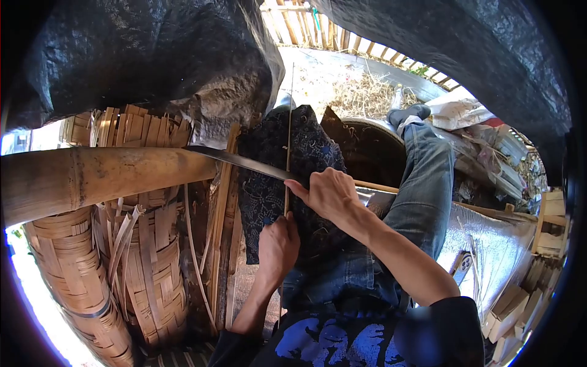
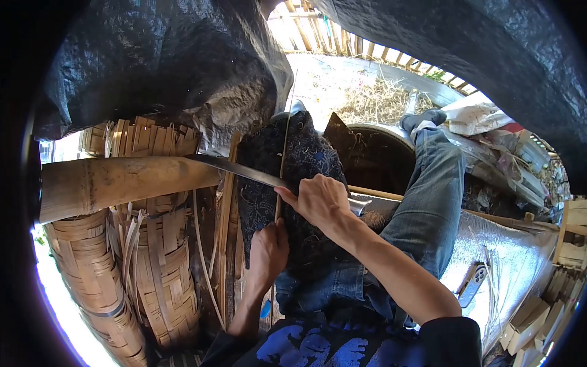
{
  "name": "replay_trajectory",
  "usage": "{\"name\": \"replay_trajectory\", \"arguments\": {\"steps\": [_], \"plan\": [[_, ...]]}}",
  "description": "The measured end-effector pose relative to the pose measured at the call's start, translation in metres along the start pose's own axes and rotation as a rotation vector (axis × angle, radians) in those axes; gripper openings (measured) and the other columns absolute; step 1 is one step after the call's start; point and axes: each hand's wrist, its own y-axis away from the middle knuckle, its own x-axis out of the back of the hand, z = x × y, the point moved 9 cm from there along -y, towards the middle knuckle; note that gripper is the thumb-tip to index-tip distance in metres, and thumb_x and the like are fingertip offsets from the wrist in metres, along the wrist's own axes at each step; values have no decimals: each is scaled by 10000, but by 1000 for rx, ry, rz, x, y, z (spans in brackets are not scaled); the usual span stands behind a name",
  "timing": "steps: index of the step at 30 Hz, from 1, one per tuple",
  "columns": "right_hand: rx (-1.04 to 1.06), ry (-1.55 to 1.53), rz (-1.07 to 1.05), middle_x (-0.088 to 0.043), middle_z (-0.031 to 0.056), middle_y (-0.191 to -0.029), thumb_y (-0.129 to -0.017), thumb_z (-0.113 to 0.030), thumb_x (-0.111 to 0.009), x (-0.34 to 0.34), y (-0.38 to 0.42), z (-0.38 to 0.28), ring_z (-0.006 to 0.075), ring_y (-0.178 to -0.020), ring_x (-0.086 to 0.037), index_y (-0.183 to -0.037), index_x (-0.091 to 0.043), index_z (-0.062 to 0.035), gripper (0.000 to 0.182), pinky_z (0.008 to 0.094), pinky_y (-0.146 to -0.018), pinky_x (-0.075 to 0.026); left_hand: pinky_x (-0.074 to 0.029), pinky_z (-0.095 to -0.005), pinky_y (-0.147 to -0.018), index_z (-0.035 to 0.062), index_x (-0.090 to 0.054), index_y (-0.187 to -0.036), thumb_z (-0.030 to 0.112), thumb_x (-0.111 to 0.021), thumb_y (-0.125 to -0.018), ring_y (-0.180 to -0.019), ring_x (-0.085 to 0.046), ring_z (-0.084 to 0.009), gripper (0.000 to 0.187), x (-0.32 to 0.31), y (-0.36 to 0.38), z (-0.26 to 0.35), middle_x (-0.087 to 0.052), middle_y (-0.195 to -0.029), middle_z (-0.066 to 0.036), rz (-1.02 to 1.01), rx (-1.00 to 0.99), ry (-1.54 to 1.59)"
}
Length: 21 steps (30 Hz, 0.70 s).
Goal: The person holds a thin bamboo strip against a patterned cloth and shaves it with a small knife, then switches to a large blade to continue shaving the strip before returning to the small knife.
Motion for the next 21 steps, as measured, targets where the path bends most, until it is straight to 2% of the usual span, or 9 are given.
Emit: {"name": "replay_trajectory", "arguments": {"steps": [1, 6, 10, 12, 14, 18, 21], "plan": [[4, 11, -22, -542, 165, -446, -892, -581, -420, 1, 1, 0, 285, -439, -603, -478, -593, -20, 718, 358, -386, -478, -428, -478, -437, -24, -516, -617, 151, -471, -920, -516, -563, -428, 352, 0, -1, -1, -520, -524, -261, -7, 11, 15], [-66, 36, -36, -545, 161, -448, -886, -579, -434, 4, 30, 15, 286, -429, -597, -486, -601, -10, 715, 362, -386, -478, -438, -480, -454, -30, -526, -605, 163, -458, -925, -525, -564, -435, 380, -3, -4, -6, -528, -537, -265, -27, 46, 76], [-89, 58, -20, -559, 164, -469, -877, -582, -449, 4, 30, 20, 277, -449, -608, -505, -615, -6, 705, 364, -400, -486, -453, -477, -462, -28, -530, -623, 177, -453, -928, -525, -569, -433, 375, -6, 1, -8, -534, -534, -259, -16, 19, -16], [-108, 47, -46, -564, 174, -481, -872, -589, -452, -6, 26, 21, 288, -472, -618, -519, -625, -6, 703, 368, -411, -488, -458, -477, -466, -26, -528, -629, 181, -454, -928, -524, -570, -431, 371, -5, 4, -3, -535, -532, -257, 3, -22, -37], [-100, -11, -32, -511, 196, -436, -867, -545, -504, -7, 20, 14, 338, -437, -576, -503, -594, 21, 679, 398, -426, -475, -454, -476, -454, -21, -518, -633, 186, -459, -929, -513, -570, -425, 366, -4, 6, -3, -532, -525, -254, -21, 23, -38], [-66, -41, -48, -513, 202, -441, -869, -558, -489, -9, 11, 11, 343, -449, -583, -497, -588, 21, 696, 400, -427, -473, -445, -470, -434, -14, -506, -627, 185, -463, -929, -498, -566, -419, 364, -1, 13, -1, -530, -518, -248, -11, 0, -71], [-55, -53, 24, -515, 201, -442, -874, -561, -478, -5, 5, 9, 341, -446, -581, -486, -579, 17, 703, 397, -421, -467, -435, -464, -419, -8, -505, -629, 176, -466, -929, -487, -562, -415, 354, 2, 17, -1, -527, -513, -244, -11, 12, -53]]}}
